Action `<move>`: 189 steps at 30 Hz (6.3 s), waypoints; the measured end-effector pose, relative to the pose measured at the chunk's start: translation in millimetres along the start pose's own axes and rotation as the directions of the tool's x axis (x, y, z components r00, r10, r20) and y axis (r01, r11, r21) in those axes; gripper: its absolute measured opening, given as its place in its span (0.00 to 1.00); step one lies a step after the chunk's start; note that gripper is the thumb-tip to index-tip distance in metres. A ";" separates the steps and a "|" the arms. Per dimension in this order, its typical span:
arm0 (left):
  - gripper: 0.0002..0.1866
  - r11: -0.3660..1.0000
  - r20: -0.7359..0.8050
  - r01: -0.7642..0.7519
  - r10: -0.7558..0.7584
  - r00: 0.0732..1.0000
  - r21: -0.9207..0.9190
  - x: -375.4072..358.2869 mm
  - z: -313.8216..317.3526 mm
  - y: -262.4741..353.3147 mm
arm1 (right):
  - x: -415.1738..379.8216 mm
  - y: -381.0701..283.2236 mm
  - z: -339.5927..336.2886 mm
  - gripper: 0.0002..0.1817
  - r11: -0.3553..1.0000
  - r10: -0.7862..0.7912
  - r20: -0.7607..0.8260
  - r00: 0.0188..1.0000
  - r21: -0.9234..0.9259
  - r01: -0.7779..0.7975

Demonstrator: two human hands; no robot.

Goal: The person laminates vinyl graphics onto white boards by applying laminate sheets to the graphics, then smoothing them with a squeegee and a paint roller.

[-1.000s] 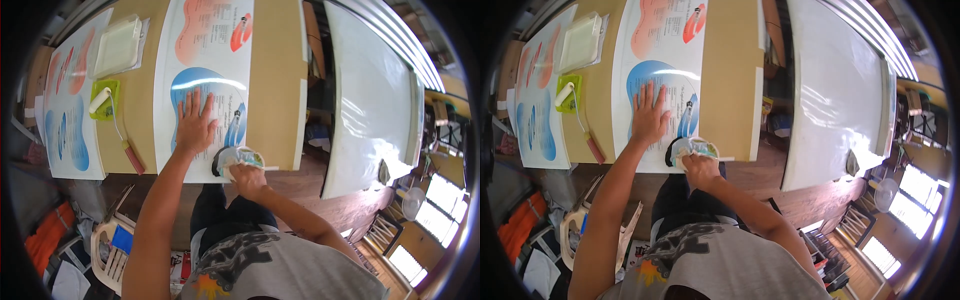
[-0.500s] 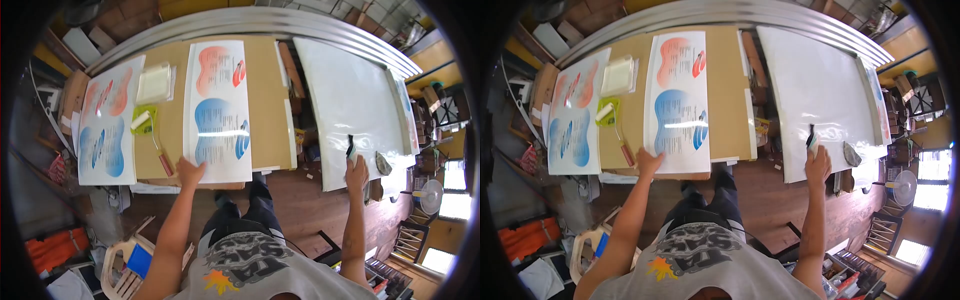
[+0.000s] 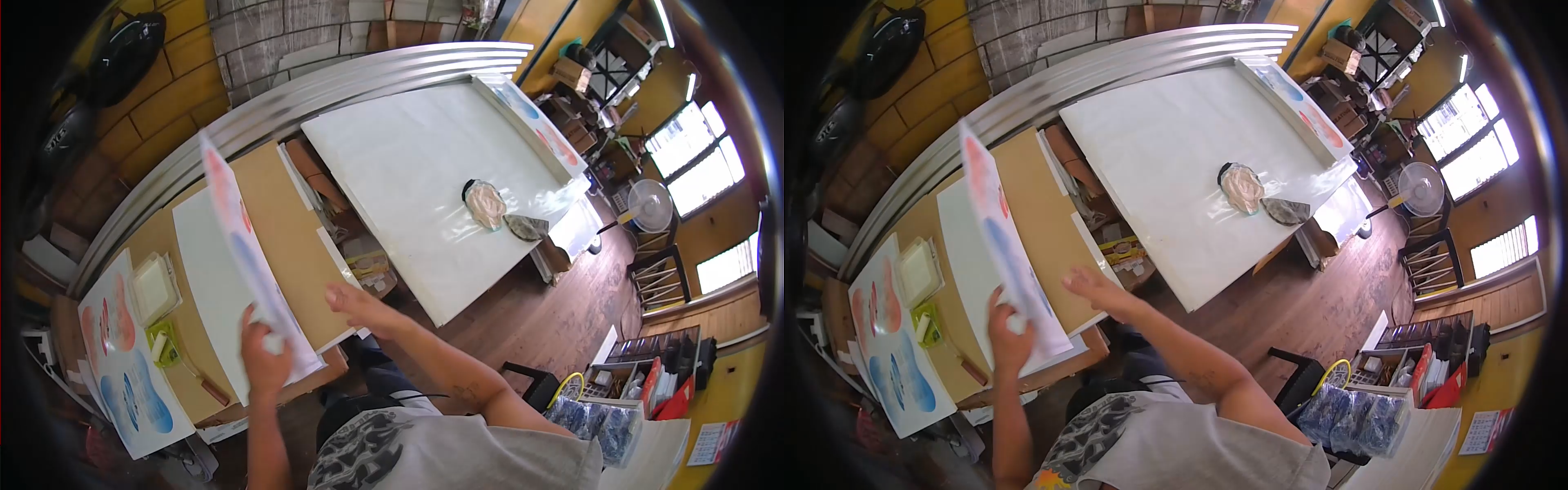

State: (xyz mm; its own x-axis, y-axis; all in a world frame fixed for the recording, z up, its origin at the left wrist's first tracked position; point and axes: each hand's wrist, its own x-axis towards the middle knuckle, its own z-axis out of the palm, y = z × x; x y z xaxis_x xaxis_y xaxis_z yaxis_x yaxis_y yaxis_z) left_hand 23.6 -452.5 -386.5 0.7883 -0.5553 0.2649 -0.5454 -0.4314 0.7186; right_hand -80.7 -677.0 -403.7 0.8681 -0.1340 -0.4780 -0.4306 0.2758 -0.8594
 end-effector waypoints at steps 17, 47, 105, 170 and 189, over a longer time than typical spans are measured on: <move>0.79 0.628 0.325 0.315 -0.691 0.645 0.711 -51.0 66.8 -135.4 | 169.0 78.5 -100.8 0.35 0.611 -0.081 -0.464 0.882 -0.722 -0.324; 0.77 0.635 0.239 0.489 -0.724 0.648 0.598 -27.0 58.5 -164.5 | 215.7 110.6 -108.5 0.20 0.559 -0.461 -0.299 0.836 -0.829 0.011; 0.44 0.699 -0.002 0.476 -0.561 0.828 0.534 -172.5 -154.3 -340.7 | 306.4 16.1 393.7 0.17 0.473 -0.221 -0.016 0.975 -0.876 0.093; 0.53 0.915 0.082 0.170 -0.213 0.974 0.366 -62.8 -77.2 -232.5 | 177.3 10.3 116.7 0.23 0.979 -0.200 -0.321 0.926 -0.103 0.175; 0.48 0.765 0.227 0.178 -0.391 0.892 0.619 53.6 61.4 -246.5 | 312.0 -67.4 -55.1 0.21 0.457 -0.282 -0.395 0.874 -0.857 -0.240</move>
State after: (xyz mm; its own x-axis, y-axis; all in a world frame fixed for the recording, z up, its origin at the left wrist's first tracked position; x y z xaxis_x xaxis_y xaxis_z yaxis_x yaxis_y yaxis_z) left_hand 182.8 -419.6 -588.8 0.8515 -0.4884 -0.1908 -0.4536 -0.8687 0.1992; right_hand 205.5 -789.8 -504.9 0.7828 -0.5710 -0.2471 -0.6163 -0.6572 -0.4338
